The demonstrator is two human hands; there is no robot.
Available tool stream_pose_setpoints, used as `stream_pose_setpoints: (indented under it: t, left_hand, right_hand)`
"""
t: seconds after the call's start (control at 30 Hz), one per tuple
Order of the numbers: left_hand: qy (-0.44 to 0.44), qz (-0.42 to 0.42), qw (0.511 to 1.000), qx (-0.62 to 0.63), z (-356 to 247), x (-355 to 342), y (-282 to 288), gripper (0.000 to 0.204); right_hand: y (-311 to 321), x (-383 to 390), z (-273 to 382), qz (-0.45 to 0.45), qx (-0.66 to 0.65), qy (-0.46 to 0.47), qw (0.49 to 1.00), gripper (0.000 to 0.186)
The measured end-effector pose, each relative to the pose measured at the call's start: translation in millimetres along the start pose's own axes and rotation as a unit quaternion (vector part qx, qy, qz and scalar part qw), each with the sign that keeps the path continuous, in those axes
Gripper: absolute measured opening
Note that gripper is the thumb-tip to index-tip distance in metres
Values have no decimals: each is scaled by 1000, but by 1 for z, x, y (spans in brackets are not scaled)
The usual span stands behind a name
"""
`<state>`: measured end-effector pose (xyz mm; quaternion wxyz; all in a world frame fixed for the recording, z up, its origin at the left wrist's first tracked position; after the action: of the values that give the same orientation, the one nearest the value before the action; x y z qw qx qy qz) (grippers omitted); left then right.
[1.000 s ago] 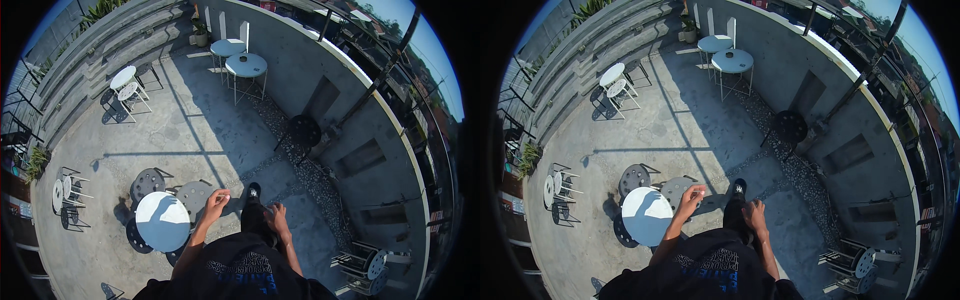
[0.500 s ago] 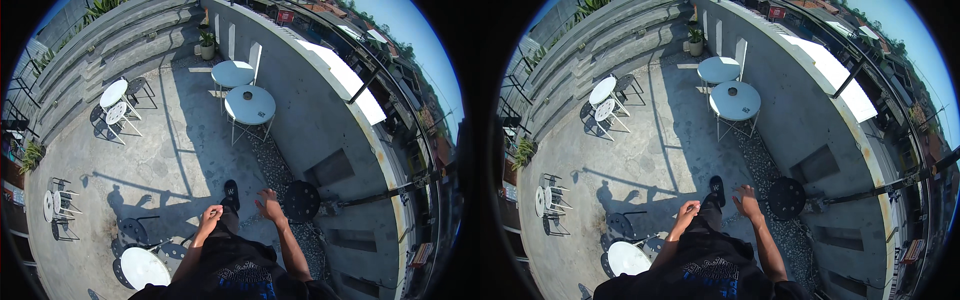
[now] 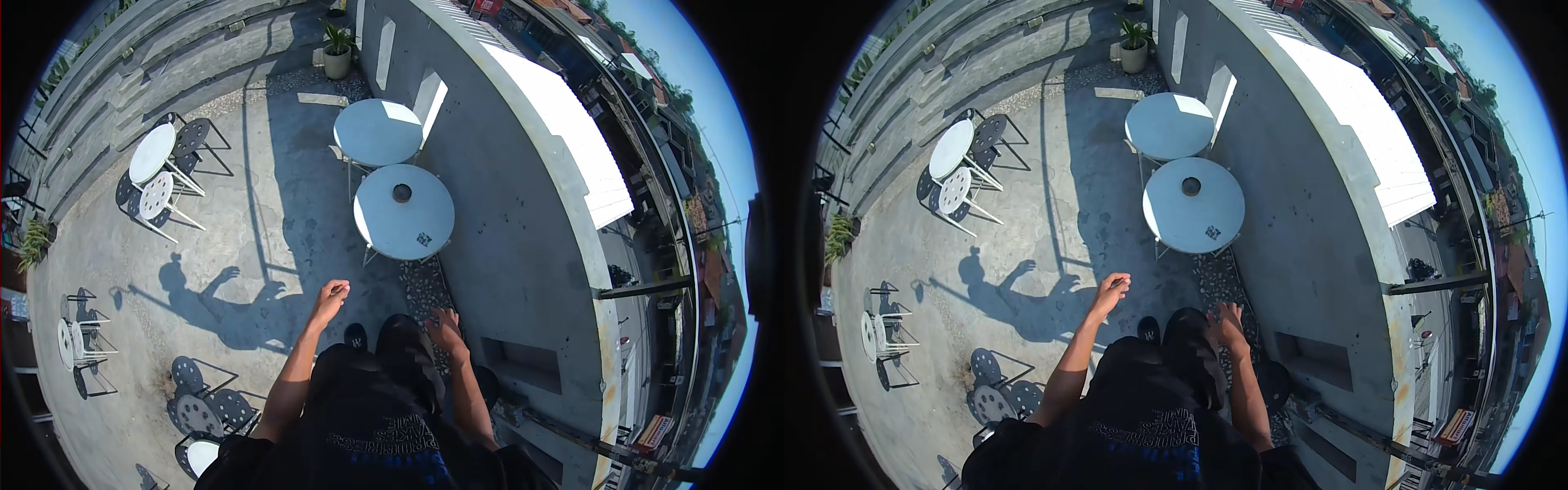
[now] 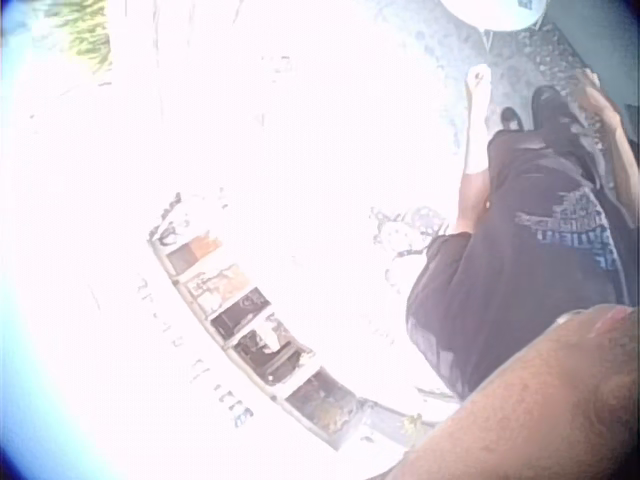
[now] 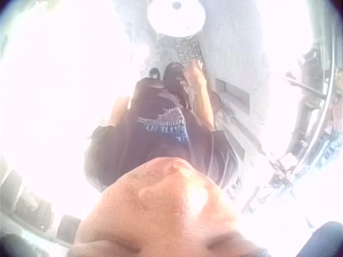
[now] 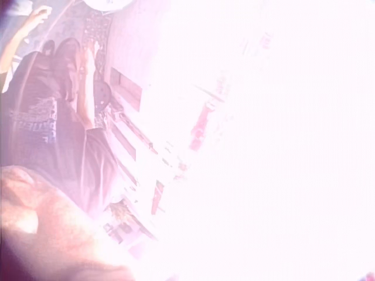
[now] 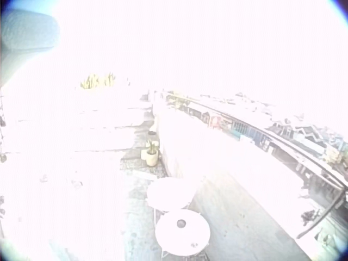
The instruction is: The person repeatedly picks up round metal tables and perforated metal stools from a rooftop patio and places them around other tables. They handle the furniture by hand, moving items one at a time to different spots on the concrete floor.
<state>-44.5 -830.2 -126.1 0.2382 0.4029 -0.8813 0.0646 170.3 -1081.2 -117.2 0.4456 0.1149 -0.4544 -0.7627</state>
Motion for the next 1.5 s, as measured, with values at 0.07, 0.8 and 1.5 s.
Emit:
stream_pose_setpoints:
  t: [0.07,0.8,1.5]
  left_hand:
    - [25,-6,1000,-16,3,-47,-8,27]
    - [136,-248,956,-74,130,-324,-47,62]
    - [289,-379,857,196,103,-119,-13,62]
  right_hand:
    - [12,-59,-18,21,12,-14,1000,44]
    - [-27,-475,-228,5,-22,-191,981,54]
    - [-39,-483,-64,217,-128,-58,966,66]
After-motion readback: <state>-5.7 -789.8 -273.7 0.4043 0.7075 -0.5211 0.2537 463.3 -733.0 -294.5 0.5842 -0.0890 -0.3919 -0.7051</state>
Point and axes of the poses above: each hand's wrist, its own x-axis away from the middle knuckle, its own y-axis out of the back of the hand, z = x × y, the point moved 10 cm from there along -x, towards the middle knuckle, and after that the axes turned 1 degree about -x, right-handed, at the moved point
